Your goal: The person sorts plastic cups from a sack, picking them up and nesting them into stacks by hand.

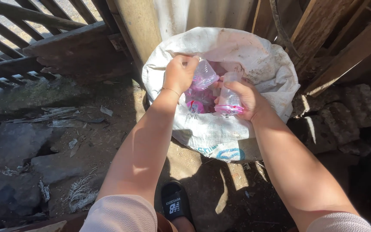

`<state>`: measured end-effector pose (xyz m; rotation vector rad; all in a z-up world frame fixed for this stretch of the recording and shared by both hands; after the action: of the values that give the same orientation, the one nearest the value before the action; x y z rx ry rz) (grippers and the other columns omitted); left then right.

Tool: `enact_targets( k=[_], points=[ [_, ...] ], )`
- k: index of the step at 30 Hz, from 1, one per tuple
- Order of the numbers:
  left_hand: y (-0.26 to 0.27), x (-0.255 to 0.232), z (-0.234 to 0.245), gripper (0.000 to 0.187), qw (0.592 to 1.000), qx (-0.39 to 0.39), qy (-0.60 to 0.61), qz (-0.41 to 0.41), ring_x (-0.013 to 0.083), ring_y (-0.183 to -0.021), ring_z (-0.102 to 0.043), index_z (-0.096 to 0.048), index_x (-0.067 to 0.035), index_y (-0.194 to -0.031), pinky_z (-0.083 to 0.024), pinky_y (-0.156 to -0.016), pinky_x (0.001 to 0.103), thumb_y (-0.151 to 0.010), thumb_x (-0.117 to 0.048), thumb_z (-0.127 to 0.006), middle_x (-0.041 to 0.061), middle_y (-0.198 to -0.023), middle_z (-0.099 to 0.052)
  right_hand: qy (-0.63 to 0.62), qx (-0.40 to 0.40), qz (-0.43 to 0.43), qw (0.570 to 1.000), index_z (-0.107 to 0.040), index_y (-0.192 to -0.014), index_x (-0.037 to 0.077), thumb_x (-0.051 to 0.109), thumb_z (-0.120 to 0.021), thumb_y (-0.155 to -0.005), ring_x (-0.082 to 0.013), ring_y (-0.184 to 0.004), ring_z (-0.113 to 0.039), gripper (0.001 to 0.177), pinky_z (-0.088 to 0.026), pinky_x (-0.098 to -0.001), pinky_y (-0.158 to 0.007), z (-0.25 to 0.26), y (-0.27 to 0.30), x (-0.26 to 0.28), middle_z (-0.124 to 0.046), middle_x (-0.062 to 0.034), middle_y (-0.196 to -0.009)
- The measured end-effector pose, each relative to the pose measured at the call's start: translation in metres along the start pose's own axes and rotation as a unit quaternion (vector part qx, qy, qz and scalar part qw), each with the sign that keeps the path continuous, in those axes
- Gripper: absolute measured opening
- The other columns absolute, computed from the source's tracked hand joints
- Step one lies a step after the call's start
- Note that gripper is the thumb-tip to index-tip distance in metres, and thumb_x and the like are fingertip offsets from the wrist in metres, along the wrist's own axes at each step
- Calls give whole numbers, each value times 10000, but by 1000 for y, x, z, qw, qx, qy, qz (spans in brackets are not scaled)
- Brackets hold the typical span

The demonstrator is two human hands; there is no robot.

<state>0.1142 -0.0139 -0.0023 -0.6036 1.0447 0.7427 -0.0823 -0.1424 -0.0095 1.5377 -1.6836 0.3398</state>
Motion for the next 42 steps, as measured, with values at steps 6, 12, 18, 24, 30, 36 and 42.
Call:
enact_targets(
  k=[6,12,18,24,30,36,42],
  points=[
    [0,20,-15,430,868,11,458,191,269,-923,-686,-600,-12,-1218,-613,-720,468,-989,-367,-514,152,-1101,-644,-32,86,64,994,-520,-1356,71,185,-742,-853,-334,-852,-721,561,-614,-519,-761,-21,18,-6,-617,-160,-1371],
    [24,-17,-14,381,865,-4,418,279,316,-1042,-644,-489,-243,-1298,-582,-695,578,-959,-402,-421,76,-1286,-559,141,-61,168,974,-503,-1326,149,175,-795,-809,-228,-996,-678,595,-622,-436,-755,-64,17,-4,-628,-94,-1198],
    [6,32,-22,510,897,0,398,191,325,-1112,-646,-511,-124,-1405,-648,-728,580,-1032,-465,-436,177,-1317,-568,579,-200,336,715,-668,-1258,146,318,-872,-865,-258,-1114,-652,476,-515,-370,-973,-52,-8,-6,-683,-122,-1184],
    [21,-32,7,588,878,6,380,290,326,-1119,-614,-391,-175,-1420,-630,-713,567,-937,-477,-533,149,-1278,-539,631,-283,226,686,-669,-1254,241,506,-849,-787,-334,-1061,-649,566,-534,-417,-915,-97,-3,6,-618,-172,-1114],
    [27,-27,12,731,914,-10,290,284,257,-846,-587,-418,-181,-1444,-426,-454,385,-857,-535,-674,192,-1126,-637,698,-275,192,633,-651,-1268,273,558,-886,-716,-399,-1025,-649,664,-524,-477,-903,-111,-5,12,-572,-197,-1143],
    [39,-50,21,707,925,-14,203,322,213,-628,-587,-404,-203,-1430,-339,-349,362,-853,-534,-646,162,-1097,-638,727,-271,129,618,-635,-1244,289,518,-881,-635,-424,-982,-663,696,-543,-502,-882,-130,-5,19,-536,-179,-1197],
    [10,26,-55,743,968,-69,191,150,273,-849,-648,-381,-175,-1406,-545,-612,410,-836,-375,-813,208,-1169,-610,677,-338,131,640,-646,-1187,290,411,-770,-868,-431,-999,-647,363,-518,-508,-885,-108,-24,5,-544,-185,-1169]
  ],
)
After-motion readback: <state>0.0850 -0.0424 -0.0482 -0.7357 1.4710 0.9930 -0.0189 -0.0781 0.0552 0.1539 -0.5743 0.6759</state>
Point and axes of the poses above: each hand's wrist, its own y-axis away from the middle knuckle, its own z-axis out of the back of the hand, x = y × z, the point moved 1 cm from there along -y, towards the middle knuckle
